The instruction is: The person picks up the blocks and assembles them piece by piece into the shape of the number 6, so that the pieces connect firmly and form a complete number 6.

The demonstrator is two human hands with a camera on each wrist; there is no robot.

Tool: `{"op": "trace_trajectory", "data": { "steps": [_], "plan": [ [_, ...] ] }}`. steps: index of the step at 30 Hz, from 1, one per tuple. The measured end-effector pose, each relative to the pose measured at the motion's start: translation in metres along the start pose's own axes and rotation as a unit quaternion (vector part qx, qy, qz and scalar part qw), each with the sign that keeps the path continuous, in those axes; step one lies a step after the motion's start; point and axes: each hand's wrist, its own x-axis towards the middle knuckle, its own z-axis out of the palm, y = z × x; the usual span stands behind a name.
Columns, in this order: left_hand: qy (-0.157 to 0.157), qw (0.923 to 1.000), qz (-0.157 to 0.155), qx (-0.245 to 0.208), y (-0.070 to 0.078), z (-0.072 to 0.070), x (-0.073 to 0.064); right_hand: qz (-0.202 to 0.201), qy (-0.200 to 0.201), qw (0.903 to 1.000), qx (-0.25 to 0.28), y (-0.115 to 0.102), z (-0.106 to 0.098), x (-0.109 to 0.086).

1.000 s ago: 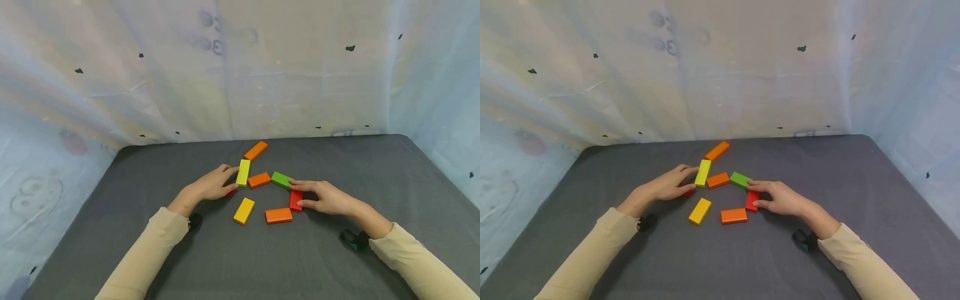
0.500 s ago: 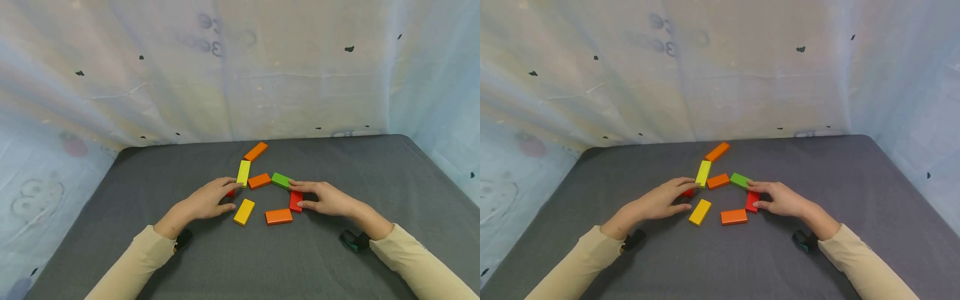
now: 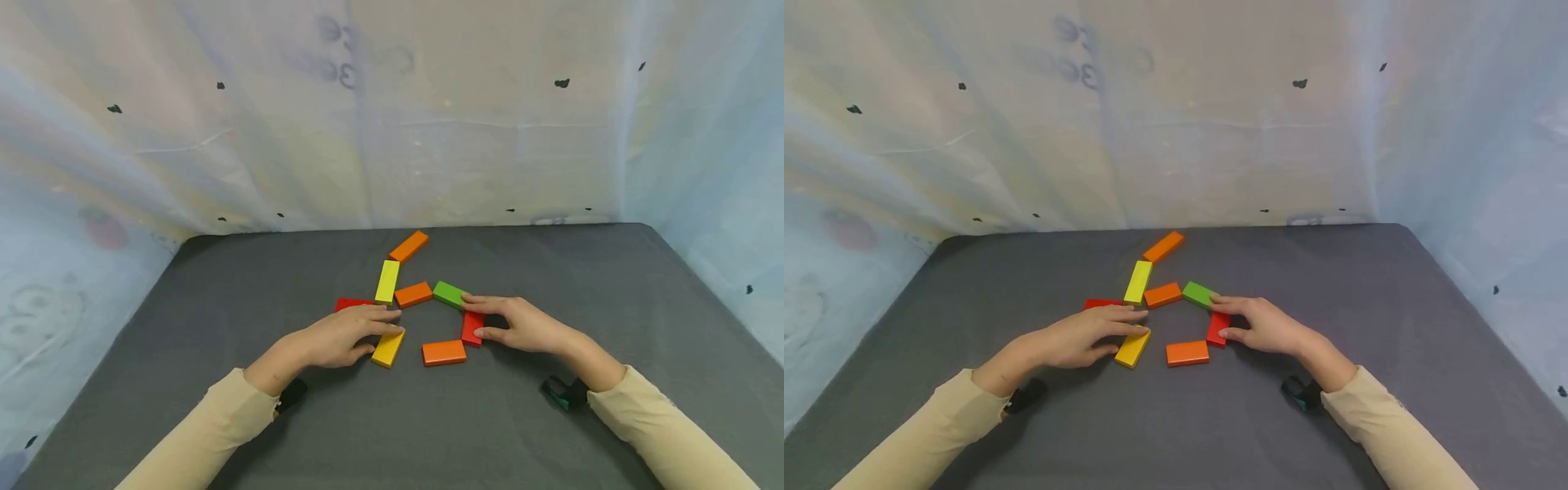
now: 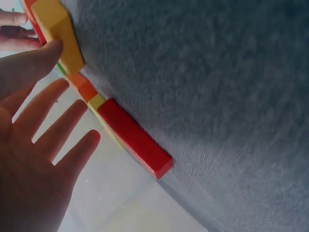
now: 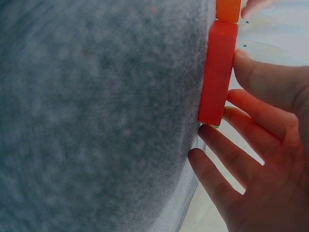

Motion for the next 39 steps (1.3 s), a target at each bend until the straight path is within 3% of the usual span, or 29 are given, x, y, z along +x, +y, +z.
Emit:
{"op": "trace_trajectory", "data": {
  "steps": [4, 11, 17, 24, 30, 39],
  "plan": [
    [-0.012, 0.9995, -0.026, -0.013, 0.005, 0.002, -0.001, -0.003, -0.006, 0.9999, 0.007, 0.000, 0.002, 0.001],
    [0.012, 0.9987, -0.049, -0.006, 0.020, 0.006, 0.007, 0.013, 0.002, 0.9999, 0.005, 0.002, -0.002, -0.007],
    [0.041, 0.9963, -0.072, 0.026, 0.029, 0.010, 0.009, 0.000, 0.000, 1.0000, 0.005, 0.003, -0.003, -0.005],
    [0.071, 0.9933, -0.075, 0.053, 0.035, 0.015, 0.010, -0.003, 0.004, 1.0000, 0.005, 0.005, 0.000, -0.005],
    [0.098, 0.9886, -0.097, 0.060, 0.041, 0.020, 0.011, -0.003, 0.001, 1.0000, 0.008, 0.005, 0.002, -0.004],
    [0.109, 0.9841, -0.108, 0.090, 0.046, 0.025, 0.015, -0.001, 0.003, 0.9999, 0.010, 0.004, -0.001, -0.007]
  ]
}}
